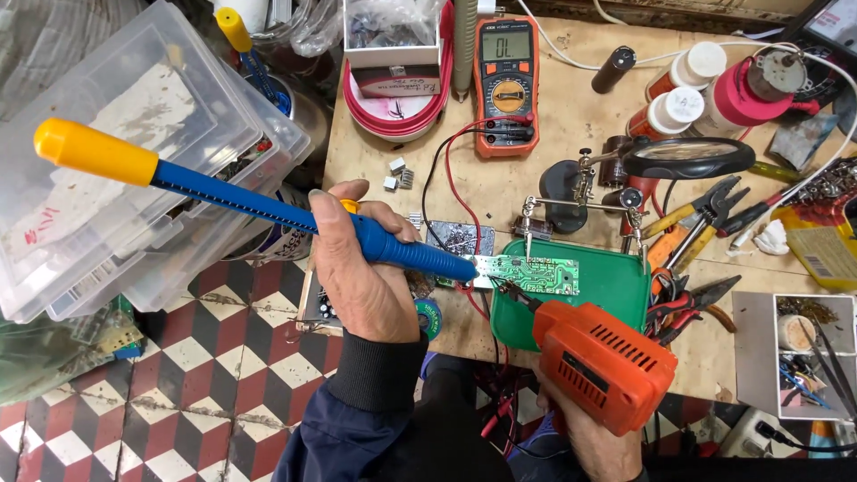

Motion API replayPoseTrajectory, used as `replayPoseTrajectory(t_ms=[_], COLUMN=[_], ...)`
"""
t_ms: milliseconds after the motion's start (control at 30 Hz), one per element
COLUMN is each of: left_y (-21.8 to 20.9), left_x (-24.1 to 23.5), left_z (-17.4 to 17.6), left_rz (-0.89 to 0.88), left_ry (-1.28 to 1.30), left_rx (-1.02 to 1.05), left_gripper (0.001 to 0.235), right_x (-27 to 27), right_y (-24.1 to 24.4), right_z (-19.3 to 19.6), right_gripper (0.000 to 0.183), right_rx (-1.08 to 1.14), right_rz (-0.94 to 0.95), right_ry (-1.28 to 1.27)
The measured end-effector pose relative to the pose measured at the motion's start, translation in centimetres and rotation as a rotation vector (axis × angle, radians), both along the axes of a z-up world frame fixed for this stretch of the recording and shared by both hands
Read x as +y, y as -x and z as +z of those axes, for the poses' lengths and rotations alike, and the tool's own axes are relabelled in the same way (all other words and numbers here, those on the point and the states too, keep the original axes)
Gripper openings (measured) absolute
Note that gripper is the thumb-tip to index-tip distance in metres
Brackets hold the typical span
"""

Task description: The person inspects a small circuit board, then uses a hot air gun and a desoldering pump to remove components from the board. The person repeatedly heats and desolders specific areas of the circuit board.

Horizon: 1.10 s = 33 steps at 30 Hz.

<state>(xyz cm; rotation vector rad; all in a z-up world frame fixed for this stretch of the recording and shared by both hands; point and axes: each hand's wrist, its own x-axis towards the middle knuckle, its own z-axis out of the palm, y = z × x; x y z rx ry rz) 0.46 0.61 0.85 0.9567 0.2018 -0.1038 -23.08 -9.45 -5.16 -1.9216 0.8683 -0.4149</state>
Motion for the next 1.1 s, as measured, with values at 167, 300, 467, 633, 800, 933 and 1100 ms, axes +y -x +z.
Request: replayPoseTrajectory(t_ms=[167, 300, 467, 633, 800, 933, 1100], left_y=[0.3, 0.3, 0.4, 0.4, 0.4, 0.4, 0.5], left_x=[0.0, 0.0, 0.0, -0.1, -0.1, -0.2, -0.4], left_z=[0.4, 0.3, 0.3, 0.2, 0.0, 0.2, 0.3], left_rz=[-0.020, -0.015, -0.031, -0.032, -0.034, -0.034, -0.031], left_ry=[-0.056, -0.048, -0.068, -0.081, -0.083, -0.085, -0.066], left_rx=[-0.011, 0.005, 0.007, 0.012, 0.021, 0.014, 0.024], left_gripper=[0.058, 0.058, 0.059, 0.061, 0.061, 0.060, 0.060], right_x=[-0.1, 0.2, -0.2, 0.0, 0.1, 0.3, 0.2], right_y=[-1.0, -0.7, 0.7, 0.7, -0.5, -1.1, -0.3], right_z=[0.8, 0.4, -2.1, -2.0, 0.1, 1.0, 0.1], right_gripper=[0.058, 0.059, 0.056, 0.063, 0.057, 0.057, 0.066], right_rx=[0.032, 0.002, -0.044, -0.040, -0.059, -0.025, -0.063], right_rz=[0.010, -0.014, 0.002, -0.033, 0.032, 0.002, 0.016], right_ry=[-0.093, -0.219, 0.020, -0.116, -0.049, -0.174, -0.159])
